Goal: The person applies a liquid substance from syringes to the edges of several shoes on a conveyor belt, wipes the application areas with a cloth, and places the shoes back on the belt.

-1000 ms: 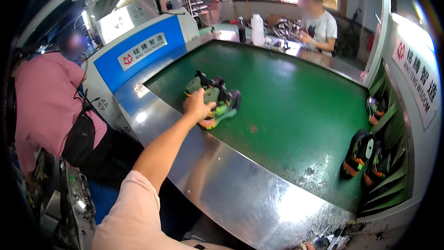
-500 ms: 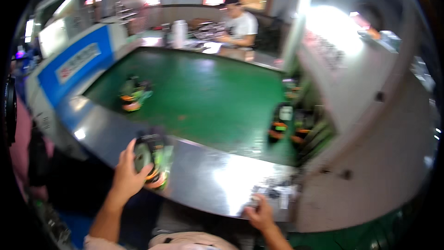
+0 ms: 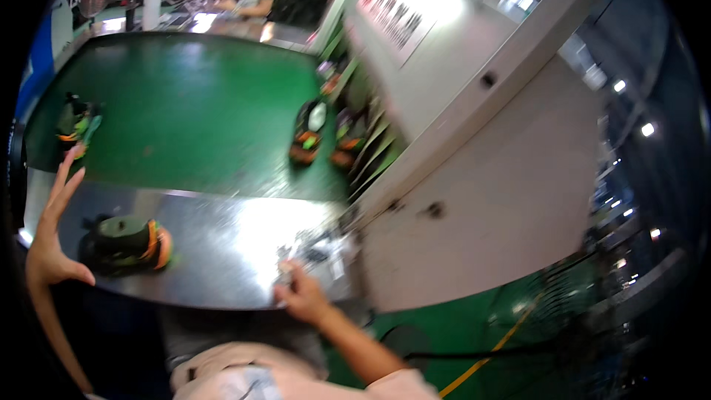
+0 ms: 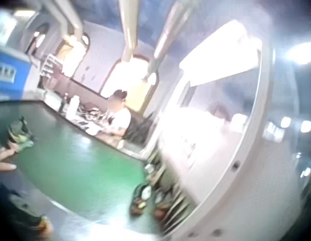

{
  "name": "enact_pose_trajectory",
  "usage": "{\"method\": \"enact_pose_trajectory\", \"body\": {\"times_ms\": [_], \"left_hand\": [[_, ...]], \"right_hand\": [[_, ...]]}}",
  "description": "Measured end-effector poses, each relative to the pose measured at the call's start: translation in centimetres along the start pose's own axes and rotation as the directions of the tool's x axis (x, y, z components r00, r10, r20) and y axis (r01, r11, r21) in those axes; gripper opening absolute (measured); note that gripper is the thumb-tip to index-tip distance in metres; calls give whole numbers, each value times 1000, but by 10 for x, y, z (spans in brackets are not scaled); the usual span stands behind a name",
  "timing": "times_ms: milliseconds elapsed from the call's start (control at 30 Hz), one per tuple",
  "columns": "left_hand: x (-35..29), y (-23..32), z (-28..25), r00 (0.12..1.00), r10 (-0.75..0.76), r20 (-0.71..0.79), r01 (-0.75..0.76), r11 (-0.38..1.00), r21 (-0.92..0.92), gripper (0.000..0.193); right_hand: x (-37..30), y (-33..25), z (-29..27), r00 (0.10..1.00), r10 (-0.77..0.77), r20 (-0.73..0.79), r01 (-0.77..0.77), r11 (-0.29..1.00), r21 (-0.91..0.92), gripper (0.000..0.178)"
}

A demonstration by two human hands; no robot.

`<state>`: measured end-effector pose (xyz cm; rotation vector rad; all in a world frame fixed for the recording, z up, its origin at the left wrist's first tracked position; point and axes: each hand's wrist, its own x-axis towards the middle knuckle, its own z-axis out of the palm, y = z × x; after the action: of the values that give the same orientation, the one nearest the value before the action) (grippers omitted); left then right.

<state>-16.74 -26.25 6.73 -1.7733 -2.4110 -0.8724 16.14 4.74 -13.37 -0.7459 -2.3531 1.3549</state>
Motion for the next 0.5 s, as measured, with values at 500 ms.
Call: {"method": "enact_pose_trajectory", "body": {"times_ms": [500], "left_hand": [[49,25,32,980,-117,161,160,943,-292,108]], "right_hand": [[-29,-29,-27,995,-19,98,25,998,-60,52]]}}
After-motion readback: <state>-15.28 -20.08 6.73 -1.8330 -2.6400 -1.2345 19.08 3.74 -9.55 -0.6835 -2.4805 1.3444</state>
